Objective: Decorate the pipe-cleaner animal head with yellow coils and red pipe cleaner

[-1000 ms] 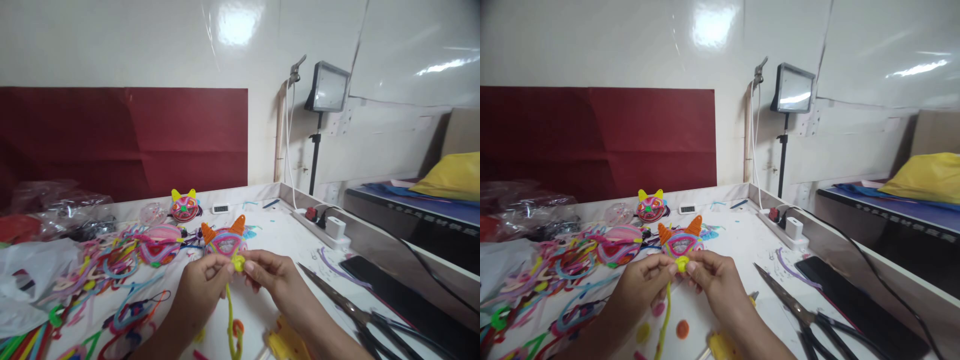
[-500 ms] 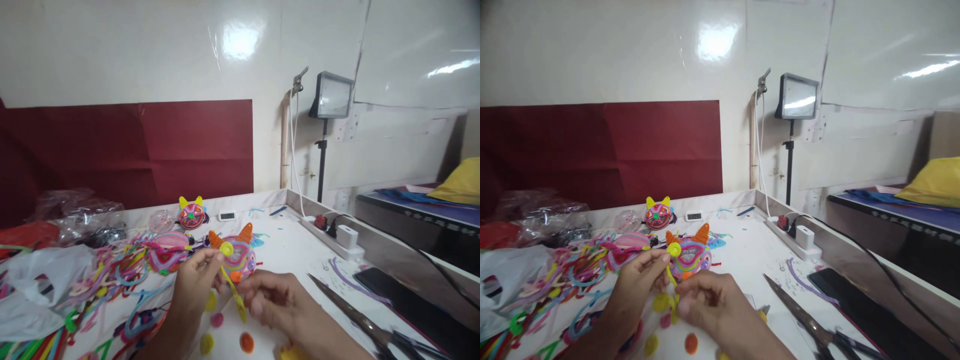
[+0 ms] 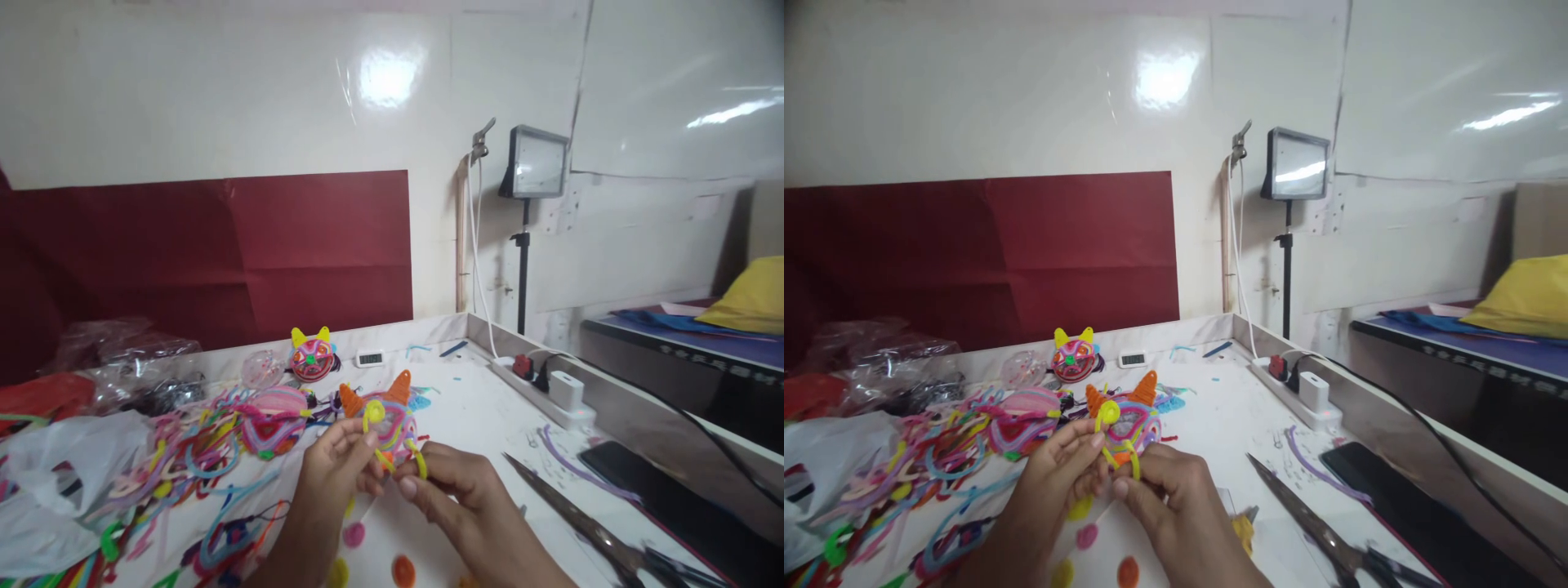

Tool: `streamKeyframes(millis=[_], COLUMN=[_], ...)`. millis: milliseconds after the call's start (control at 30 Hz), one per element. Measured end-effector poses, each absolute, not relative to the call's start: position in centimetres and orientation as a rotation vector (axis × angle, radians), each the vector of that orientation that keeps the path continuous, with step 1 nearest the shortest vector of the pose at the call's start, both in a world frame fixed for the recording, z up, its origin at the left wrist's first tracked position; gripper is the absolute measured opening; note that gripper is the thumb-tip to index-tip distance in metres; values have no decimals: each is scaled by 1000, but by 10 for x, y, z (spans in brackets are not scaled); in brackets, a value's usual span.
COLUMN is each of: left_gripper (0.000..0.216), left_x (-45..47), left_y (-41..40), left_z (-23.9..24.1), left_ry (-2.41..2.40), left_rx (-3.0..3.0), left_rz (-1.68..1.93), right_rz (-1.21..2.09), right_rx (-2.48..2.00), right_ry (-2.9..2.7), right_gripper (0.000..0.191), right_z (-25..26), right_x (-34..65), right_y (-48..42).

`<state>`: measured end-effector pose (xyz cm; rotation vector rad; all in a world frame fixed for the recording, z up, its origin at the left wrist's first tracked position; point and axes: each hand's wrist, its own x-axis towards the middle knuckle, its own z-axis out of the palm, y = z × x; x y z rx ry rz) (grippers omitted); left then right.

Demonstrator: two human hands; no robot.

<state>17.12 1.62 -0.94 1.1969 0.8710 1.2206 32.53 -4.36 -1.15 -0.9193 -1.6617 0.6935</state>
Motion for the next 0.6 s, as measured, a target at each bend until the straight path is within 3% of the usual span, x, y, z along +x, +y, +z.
streamKeyframes(millis=[367,600], left_gripper=[47,49], left_x=[173,178], left_y=[14,8], left_z=[-19,-21], left_ry=[909,961], left_rx=[1283,1331], left_rz=[1058,1227], right_rz=[722,663], right_rx=[-832,-1138], right_ry=[-1605,-1552], right_gripper=[29,29], right_z=[-11,-27], right_x=[323,325], right_y=[-41,-33])
